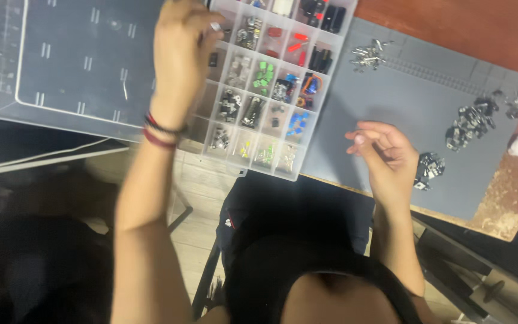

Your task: The person picks up small plastic pieces from a compartmentalized storage box and a gray work mat, then connects them together by hand. They repeatedly select individual components and snap them into place to build a larger structure.

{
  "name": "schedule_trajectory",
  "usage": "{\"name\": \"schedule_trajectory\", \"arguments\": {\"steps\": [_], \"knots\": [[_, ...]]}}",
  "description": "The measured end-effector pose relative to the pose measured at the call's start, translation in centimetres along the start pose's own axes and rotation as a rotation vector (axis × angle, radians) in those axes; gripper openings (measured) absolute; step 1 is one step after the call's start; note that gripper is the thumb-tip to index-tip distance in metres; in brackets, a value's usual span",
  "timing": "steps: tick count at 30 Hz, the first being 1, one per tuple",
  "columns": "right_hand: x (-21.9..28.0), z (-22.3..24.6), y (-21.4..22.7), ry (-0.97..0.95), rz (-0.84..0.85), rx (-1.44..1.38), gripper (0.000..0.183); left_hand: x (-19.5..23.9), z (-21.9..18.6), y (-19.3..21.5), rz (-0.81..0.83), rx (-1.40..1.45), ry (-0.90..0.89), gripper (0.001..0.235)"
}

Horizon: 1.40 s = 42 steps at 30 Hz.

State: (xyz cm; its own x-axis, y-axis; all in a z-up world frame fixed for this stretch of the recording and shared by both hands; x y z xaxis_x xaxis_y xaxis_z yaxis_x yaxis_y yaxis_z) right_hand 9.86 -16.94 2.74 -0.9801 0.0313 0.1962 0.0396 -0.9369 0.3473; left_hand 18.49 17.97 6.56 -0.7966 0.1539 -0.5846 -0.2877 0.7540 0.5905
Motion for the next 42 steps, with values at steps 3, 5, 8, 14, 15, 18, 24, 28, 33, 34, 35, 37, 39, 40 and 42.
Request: {"name": "schedule_trajectory", "arguments": {"steps": [3, 5, 8, 14, 15, 18, 24, 28, 33, 34, 35, 37, 39, 40, 42], "knots": [[0.4, -0.9, 1.1, 0.001, -0.015, -0.043, 0.013, -1.3, 3.6, -2.5, 0.14, -0.108, 0.055, 0.019], [0.7, -0.9, 1.8, 0.007, -0.029, -0.016, 0.013, -1.3, 5.8, -5.3, 0.326, -0.264, 0.058, 0.019], [1.1, -1.3, 2.9, 0.021, -0.054, -0.019, 0.012, -0.9, 9.6, -8.9, 0.521, -0.623, 0.097, 0.021], [1.3, -3.1, 4.7, 0.034, -0.095, -0.094, 0.014, -1.4, 12.6, -11.4, 0.667, -0.912, 0.078, 0.027], [1.4, -3.3, 5.0, 0.031, -0.098, -0.094, 0.014, -1.0, 13.6, -11.3, 0.67, -0.91, 0.075, 0.027], [1.5, -3.4, 6.0, 0.049, -0.122, -0.06, 0.013, -1.3, 13.7, -9.6, 0.546, -0.789, 0.057, 0.013], [1.7, -5.0, 10.1, 0.004, -0.205, -0.006, 0.016, -1.7, 5.1, -3.6, 0.326, -0.544, 0.1, 0.031], [1.1, -9.3, 16.8, 0.069, -0.442, -0.038, 0.013, -1.7, -7.0, -3.0, 0.193, -0.273, -0.072, 0.008], [0.7, -12.2, 25.2, 0.209, -0.662, 0.173, 0.013, 1.4, -14.0, -8.2, 0.228, 0.03, -0.053, 0.013], [0.2, -13.3, 26.4, 0.221, -0.699, 0.145, 0.016, 2.1, -14.4, -9.2, 0.209, 0.111, 0.027, 0.011], [-0.1, -14.4, 27.6, 0.234, -0.736, 0.117, 0.02, 2.9, -14.8, -10.3, 0.191, 0.192, 0.109, 0.01], [-0.2, -13.4, 27.8, 0.27, -0.714, 0.239, 0.018, 3.9, -16.5, -12.9, 0.235, 0.26, 0.138, 0.009], [-1.0, -12.2, 27.1, 0.316, -0.675, 0.356, 0.019, 4.6, -17.9, -14.6, 0.266, 0.316, 0.171, 0.008], [-1.5, -12.0, 26.4, 0.298, -0.657, 0.46, 0.016, 4.8, -18.6, -15.6, 0.312, 0.369, 0.176, 0.009], [-3.0, -12.7, 25.5, 0.277, -0.64, 0.563, 0.014, 5.0, -19.6, -16.8, 0.361, 0.422, 0.179, 0.011]]}}
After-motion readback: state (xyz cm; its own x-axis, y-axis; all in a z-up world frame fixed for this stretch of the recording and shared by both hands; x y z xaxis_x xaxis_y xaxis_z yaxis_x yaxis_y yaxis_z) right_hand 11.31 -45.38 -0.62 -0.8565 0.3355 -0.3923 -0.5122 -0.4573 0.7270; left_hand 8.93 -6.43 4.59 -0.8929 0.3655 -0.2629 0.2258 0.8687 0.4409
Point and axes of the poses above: each hand's wrist, its own x-axis away from the middle knuckle, its own y-axis out of the back of the hand, z = x × y, the point moved 8 cm from there along -x, towards the middle knuckle, and after that the axes turned 12 degrees about x, right-handed, at the moved point
